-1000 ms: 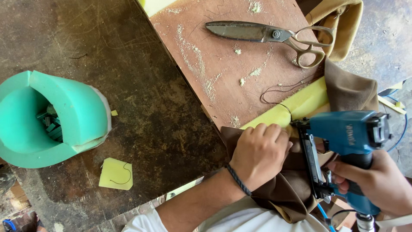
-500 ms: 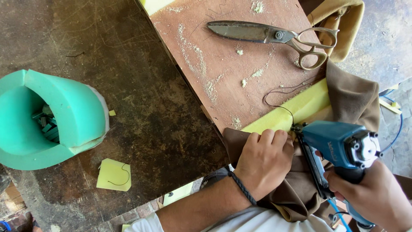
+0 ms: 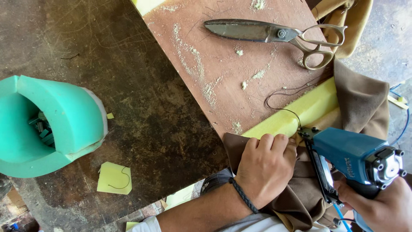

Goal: The person staples brown fabric onto a yellow foam cushion using a pneumatic staple gun. They repeatedly pull the fabric taut, fold edges, and secure it to the foam, creating a tufted pattern.

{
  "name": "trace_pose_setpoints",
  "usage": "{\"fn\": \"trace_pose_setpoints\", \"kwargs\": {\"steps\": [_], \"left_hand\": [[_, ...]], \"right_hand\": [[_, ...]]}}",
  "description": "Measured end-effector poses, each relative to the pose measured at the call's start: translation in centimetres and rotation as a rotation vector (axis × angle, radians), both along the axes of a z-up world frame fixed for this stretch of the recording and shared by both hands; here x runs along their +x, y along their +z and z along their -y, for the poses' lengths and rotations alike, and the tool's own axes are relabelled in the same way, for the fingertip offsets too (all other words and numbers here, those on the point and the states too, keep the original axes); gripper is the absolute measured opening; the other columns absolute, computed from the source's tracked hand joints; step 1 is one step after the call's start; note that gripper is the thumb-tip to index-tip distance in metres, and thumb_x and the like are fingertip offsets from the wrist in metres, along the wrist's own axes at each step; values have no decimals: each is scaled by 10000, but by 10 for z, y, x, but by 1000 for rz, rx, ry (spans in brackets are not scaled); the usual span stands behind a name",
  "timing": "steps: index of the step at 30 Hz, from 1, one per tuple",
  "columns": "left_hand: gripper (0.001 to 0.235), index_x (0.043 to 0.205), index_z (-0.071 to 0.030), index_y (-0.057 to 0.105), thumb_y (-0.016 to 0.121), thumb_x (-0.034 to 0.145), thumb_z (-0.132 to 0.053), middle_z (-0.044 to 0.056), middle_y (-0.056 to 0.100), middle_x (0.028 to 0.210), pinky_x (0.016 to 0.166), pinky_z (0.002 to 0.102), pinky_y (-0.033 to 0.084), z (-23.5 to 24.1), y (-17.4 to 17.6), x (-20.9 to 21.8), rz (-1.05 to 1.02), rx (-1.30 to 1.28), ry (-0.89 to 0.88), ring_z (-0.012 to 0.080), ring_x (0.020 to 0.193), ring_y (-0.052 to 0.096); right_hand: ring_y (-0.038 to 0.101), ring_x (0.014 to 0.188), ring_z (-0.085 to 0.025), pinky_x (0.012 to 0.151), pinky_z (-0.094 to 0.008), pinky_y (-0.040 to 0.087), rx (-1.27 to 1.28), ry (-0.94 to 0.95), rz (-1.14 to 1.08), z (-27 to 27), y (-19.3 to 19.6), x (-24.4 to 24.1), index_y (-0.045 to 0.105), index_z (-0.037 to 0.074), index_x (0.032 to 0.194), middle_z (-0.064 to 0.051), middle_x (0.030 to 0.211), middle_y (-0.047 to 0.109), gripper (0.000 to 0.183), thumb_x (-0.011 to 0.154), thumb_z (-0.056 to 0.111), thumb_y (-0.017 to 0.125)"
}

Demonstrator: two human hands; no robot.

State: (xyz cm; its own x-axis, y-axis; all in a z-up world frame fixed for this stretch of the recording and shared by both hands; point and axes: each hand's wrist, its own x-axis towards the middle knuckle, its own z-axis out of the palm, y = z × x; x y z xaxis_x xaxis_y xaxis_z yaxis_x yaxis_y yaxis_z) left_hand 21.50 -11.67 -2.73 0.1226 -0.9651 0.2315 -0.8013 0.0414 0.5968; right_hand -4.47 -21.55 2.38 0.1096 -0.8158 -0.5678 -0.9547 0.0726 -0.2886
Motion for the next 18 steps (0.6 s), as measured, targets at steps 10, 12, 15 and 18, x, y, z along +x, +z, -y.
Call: {"fn": "trace_pose_setpoints", "kwargs": {"steps": [10,12,15,18], "left_hand": [[143,1023,-60,754,683,928,-141,50,604,1021,764,370,443,3,-1,1,-8,-22,-11,211,961,553],[119,979,-53,746,695,944,-155,52,611,1009,773,383,451,3,-2,0,-41,-41,0,221,970,566],[137,1012,-50,752,698,932,-147,66,633,1015,755,374,441,2,-1,2,-78,-86,18,204,941,572],[158,1019,-29,748,692,984,-172,69,645,994,737,379,456,4,0,1,-82,-106,44,199,903,595]], "right_hand": [[695,548,-207,565,-375,592,72,169,-386,19,6,37,846,81,814,-95,628,706,192,784,269,864],[673,546,-210,551,-376,584,156,140,-366,26,4,36,781,94,835,-97,633,682,174,808,252,849],[657,549,-206,553,-370,575,155,166,-354,32,2,37,782,84,818,-91,640,671,165,806,233,852],[646,534,-202,553,-363,568,85,225,-316,36,0,38,831,123,867,-88,614,694,138,766,216,846]]}}
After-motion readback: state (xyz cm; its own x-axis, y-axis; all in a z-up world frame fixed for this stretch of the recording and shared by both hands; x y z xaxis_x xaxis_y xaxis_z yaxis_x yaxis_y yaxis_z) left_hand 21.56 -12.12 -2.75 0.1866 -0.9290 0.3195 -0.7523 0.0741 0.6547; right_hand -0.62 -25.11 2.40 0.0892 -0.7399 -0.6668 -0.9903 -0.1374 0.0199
